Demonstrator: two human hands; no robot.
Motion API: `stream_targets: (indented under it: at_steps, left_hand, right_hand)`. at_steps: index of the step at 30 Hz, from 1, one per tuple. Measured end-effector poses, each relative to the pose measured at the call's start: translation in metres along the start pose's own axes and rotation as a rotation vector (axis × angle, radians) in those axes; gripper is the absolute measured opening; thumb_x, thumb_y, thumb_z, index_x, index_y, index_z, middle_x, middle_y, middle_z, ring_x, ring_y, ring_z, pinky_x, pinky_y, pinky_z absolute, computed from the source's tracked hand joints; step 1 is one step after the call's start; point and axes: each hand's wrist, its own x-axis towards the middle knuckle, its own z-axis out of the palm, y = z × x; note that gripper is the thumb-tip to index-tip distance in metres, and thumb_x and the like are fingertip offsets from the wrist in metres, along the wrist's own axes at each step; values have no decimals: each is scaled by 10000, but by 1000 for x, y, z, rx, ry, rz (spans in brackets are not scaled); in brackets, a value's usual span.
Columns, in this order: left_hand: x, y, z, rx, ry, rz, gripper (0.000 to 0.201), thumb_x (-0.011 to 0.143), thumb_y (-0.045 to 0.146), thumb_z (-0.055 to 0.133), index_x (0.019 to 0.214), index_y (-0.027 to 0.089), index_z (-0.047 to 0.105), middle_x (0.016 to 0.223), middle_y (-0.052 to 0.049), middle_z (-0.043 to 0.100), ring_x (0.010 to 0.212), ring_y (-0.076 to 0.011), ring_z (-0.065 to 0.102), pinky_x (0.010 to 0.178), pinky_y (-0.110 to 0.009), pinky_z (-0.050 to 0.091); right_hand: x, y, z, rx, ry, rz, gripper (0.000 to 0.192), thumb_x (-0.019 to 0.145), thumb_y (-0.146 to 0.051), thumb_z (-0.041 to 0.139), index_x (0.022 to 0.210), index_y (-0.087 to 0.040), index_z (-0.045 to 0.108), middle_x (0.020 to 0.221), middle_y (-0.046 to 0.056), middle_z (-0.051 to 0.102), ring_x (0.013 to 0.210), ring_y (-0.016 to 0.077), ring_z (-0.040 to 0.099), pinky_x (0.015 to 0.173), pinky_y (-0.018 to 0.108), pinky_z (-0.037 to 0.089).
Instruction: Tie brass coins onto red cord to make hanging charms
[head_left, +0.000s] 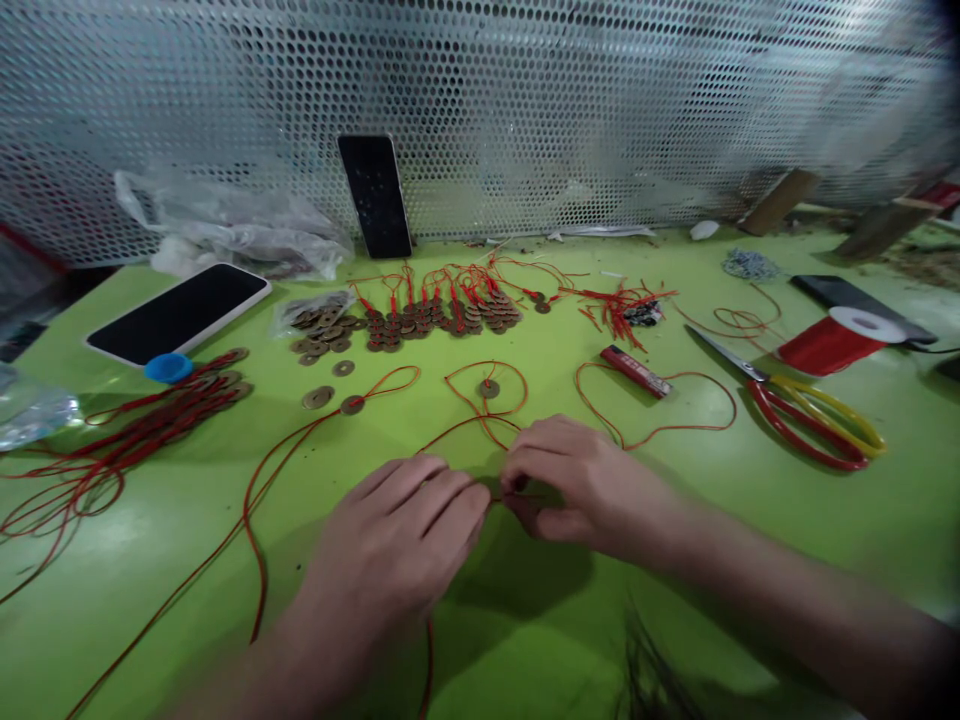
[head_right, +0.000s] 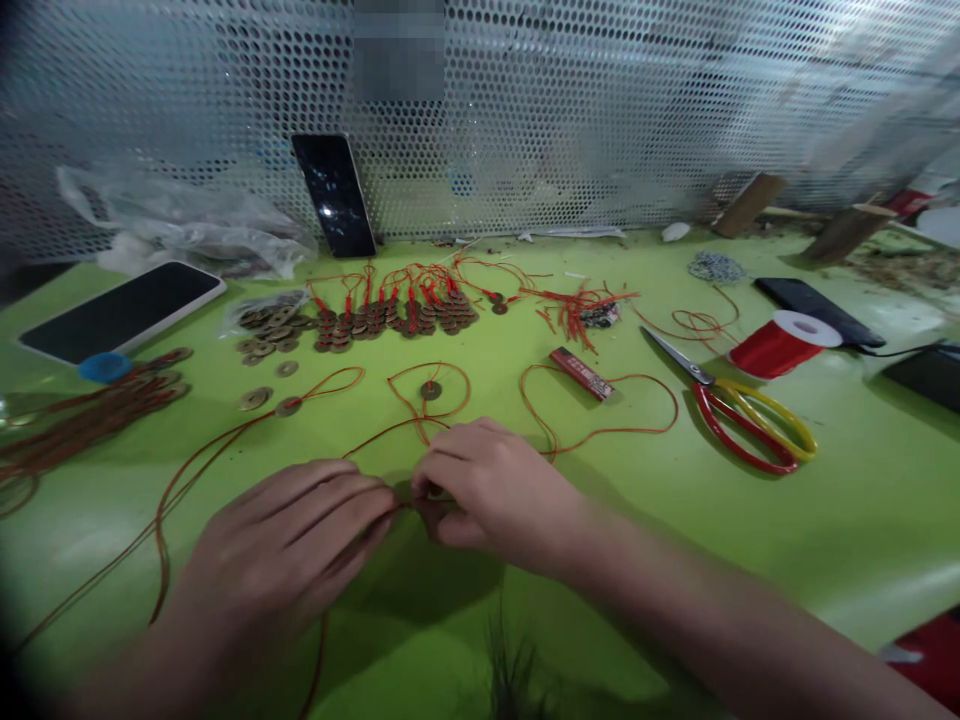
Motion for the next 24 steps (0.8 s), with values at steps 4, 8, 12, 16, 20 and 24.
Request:
stream_targets:
  at_steps: [4,8,12,16,20,24]
  left_hand:
    - [2,0,0,-17,8,-12,159,875,165,467,813,182,612,752,6,670,721,-161,602,664,-314,484]
    - [4,1,-1,-108,-69,-61,141,847,136,479,811,173,610,733,1,659,687,-158,596,652,-318,497]
    - [6,1,-4,-182,-79,-99,134,830,123,482,813,171,605,729,-6,657,683,-160,594,643,-315,505]
    - [6,2,-4,-219,-77,-120,137,838,133,477,809,182,601,725,-3,657,670,-150,586,641,-300,499]
    - [5,1,-5,-239,-87,-164,106,841,152,502,801,197,589,726,4,655,686,-154,592,655,-302,494]
    - [5,0,-6,-250,-67,-192,50,826,208,560,870,193,580,795,-8,671,727,-169,604,670,-320,501]
  right_hand:
    - [0,-1,2,41,24,8,117,708,-84,615,796,-160,614,772,4,619,726,126,540,685,243,393]
    - [0,-2,3,56,48,-1,128,718,-88,600,823,-160,609,792,8,614,745,127,542,697,241,399]
    - [-1,-1,3,39,61,-15,192,720,-132,634,908,-158,610,869,29,623,812,148,555,725,254,413]
    - [-2,-2,3,41,54,-32,77,791,-165,607,866,-165,626,825,23,631,775,136,565,715,251,416]
    - [-1,-1,4,44,106,-45,69,818,-170,584,861,-165,638,810,23,644,764,133,574,710,247,422]
    - [-1,1,3,28,128,-38,87,809,-161,588,875,-175,643,830,25,656,782,138,581,731,254,428]
